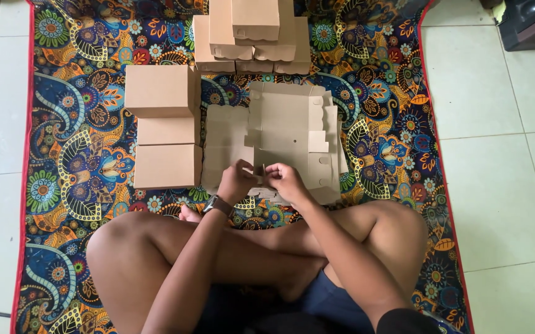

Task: Folding a flat cardboard template into a small box and placing it with others.

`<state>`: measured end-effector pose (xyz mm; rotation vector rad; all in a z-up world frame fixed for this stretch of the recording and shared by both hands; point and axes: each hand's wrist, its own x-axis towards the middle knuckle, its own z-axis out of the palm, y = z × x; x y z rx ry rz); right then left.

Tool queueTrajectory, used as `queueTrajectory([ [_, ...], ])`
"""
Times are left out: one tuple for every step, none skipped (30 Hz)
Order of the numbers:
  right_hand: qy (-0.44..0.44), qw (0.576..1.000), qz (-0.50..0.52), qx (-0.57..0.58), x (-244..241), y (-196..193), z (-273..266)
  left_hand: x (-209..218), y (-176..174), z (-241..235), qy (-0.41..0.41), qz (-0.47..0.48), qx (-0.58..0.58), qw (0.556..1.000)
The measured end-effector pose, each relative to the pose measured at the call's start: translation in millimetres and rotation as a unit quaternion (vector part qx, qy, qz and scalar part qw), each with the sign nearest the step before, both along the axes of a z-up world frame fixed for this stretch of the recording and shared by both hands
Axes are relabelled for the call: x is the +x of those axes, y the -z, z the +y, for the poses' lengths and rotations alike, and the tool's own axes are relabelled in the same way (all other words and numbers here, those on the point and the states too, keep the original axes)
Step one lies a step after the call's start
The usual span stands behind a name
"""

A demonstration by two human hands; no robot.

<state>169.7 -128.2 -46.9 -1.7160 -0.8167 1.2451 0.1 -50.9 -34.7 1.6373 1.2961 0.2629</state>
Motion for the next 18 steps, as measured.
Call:
queueTrajectory([
  [-0.002,1.0,0.008,0.003,0,2,1,0,-1,-1,0.001,-0.007,-0.009,1.0],
  [-0.004,1.0,0.015,0.006,0,4,1,0,-2,-1,0.001,-0.013,-0.018,1.0],
  [-0.005,1.0,0.016,0.006,0,-1,0,0,0,0,0.001,-0.013,-0.018,1.0],
  [-0.003,1.0,0.029,0.01,0,-6,0,1,3,0,-0.004,-0.013,-0.03,0.999],
  [0.0,0.999,0.043,0.015,-1,-11,-2,1,5,1,-0.008,-0.014,-0.042,0.999],
  [0.0,0.999,0.043,0.014,0,-17,-1,1,7,3,-0.007,-0.013,-0.042,0.999],
  [0.001,0.998,0.053,0.013,1,-24,-1,2,10,4,-0.014,-0.035,-0.057,0.998],
  [0.002,0.998,0.063,0.012,2,-31,-1,2,13,5,-0.021,-0.058,-0.071,0.996],
  [0.002,0.998,0.063,0.012,2,-29,-1,2,12,5,-0.021,-0.058,-0.071,0.996],
  [0.002,0.997,0.073,0.013,3,-28,-1,1,12,6,-0.024,-0.074,-0.077,0.994],
  [0.002,0.996,0.083,0.015,3,-26,0,-1,12,6,-0.026,-0.09,-0.084,0.992],
  [0.002,0.996,0.084,0.016,3,-22,0,-1,10,7,-0.026,-0.089,-0.083,0.992],
  [-0.004,0.996,0.082,0.022,4,-17,-1,0,8,7,-0.018,-0.07,-0.07,0.995],
  [-0.01,0.996,0.08,0.029,4,-13,-1,0,7,7,-0.011,-0.051,-0.056,0.997],
  [-0.01,0.996,0.08,0.029,3,-11,0,1,4,5,-0.011,-0.051,-0.056,0.997],
  [-0.013,0.997,0.072,0.029,2,-10,0,2,1,4,-0.012,-0.047,-0.057,0.997],
  [-0.017,0.997,0.063,0.03,2,-9,1,3,-1,2,-0.013,-0.044,-0.058,0.997],
  [-0.018,0.997,0.063,0.03,2,-9,1,2,0,2,-0.014,-0.044,-0.058,0.997],
])
